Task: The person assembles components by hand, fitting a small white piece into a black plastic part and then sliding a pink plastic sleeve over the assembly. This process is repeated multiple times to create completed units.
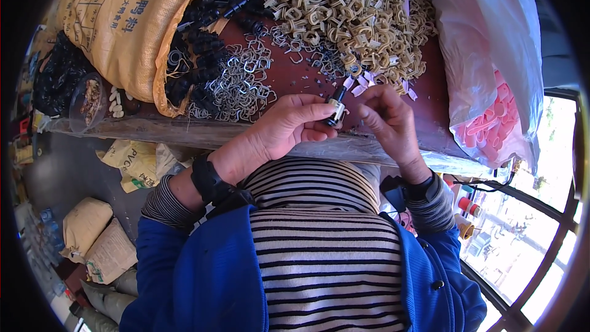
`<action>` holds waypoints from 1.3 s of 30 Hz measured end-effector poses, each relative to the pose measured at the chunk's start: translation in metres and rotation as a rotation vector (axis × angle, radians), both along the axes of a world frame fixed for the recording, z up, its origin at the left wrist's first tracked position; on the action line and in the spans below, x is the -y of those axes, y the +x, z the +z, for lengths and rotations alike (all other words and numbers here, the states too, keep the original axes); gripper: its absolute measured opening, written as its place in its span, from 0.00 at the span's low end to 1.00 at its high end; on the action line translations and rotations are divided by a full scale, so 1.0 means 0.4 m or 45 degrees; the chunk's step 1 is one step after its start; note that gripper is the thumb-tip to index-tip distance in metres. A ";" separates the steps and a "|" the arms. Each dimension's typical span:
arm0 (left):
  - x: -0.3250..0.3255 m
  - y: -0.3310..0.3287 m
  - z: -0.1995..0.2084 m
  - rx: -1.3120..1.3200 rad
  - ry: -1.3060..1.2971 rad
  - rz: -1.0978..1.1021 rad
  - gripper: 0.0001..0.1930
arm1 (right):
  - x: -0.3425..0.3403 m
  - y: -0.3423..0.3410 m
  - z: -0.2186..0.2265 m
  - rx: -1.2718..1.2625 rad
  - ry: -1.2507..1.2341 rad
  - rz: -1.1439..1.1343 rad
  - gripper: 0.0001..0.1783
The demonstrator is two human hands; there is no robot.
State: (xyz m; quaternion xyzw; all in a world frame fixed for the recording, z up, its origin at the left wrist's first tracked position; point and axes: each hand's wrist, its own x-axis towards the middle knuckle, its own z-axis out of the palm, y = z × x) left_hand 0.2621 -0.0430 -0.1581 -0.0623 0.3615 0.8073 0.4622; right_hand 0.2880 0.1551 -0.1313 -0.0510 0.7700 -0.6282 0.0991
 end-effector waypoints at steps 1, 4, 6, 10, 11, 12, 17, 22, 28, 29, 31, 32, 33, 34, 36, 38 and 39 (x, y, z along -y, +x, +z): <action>0.002 -0.003 0.002 0.002 -0.007 0.018 0.10 | -0.026 -0.001 0.003 -0.083 0.233 -0.024 0.10; 0.009 -0.008 0.000 -0.011 -0.008 0.038 0.11 | -0.096 0.004 0.008 -0.238 0.716 0.003 0.11; 0.008 -0.010 -0.003 -0.043 -0.007 0.030 0.11 | -0.125 0.010 0.001 -0.311 0.957 0.007 0.12; -0.001 -0.014 0.001 -0.031 -0.062 0.026 0.12 | -0.153 0.017 -0.040 -0.600 1.242 0.068 0.13; -0.003 -0.014 0.001 -0.032 -0.063 0.022 0.12 | -0.156 0.015 -0.045 -0.578 1.270 0.085 0.13; -0.005 -0.013 0.002 -0.011 -0.080 0.036 0.11 | -0.158 0.011 -0.050 -0.555 1.297 0.102 0.13; -0.010 -0.011 -0.001 0.029 -0.104 0.091 0.11 | -0.159 -0.015 -0.067 -0.613 1.218 0.113 0.10; -0.011 -0.010 -0.006 0.026 -0.086 0.101 0.10 | -0.163 -0.035 -0.067 -0.397 1.020 0.087 0.09; -0.012 -0.010 -0.011 0.027 -0.077 0.121 0.09 | -0.153 -0.033 -0.066 -0.396 0.984 0.096 0.09; -0.012 -0.009 -0.012 0.025 -0.077 0.124 0.09 | -0.150 -0.032 -0.065 -0.406 0.979 0.090 0.09; -0.011 -0.009 -0.010 0.020 -0.074 0.128 0.09 | -0.147 -0.032 -0.067 -0.400 0.980 0.077 0.09; -0.010 -0.009 -0.008 0.025 -0.080 0.132 0.09 | -0.146 -0.032 -0.069 -0.391 0.979 0.062 0.09; -0.010 -0.009 -0.006 0.030 -0.087 0.136 0.09 | -0.145 -0.032 -0.069 -0.382 0.978 0.048 0.09; -0.010 -0.009 -0.004 0.035 -0.093 0.140 0.09 | -0.142 -0.032 -0.066 -0.384 0.979 0.048 0.09; -0.009 -0.009 -0.006 0.033 -0.091 0.141 0.09 | -0.132 -0.032 -0.055 -0.348 0.870 0.037 0.08; -0.010 -0.007 -0.007 0.030 -0.086 0.139 0.09 | -0.125 -0.032 -0.045 -0.332 0.816 0.033 0.08; -0.011 -0.007 -0.006 0.029 -0.085 0.140 0.09 | -0.122 -0.031 -0.040 -0.313 0.769 0.070 0.08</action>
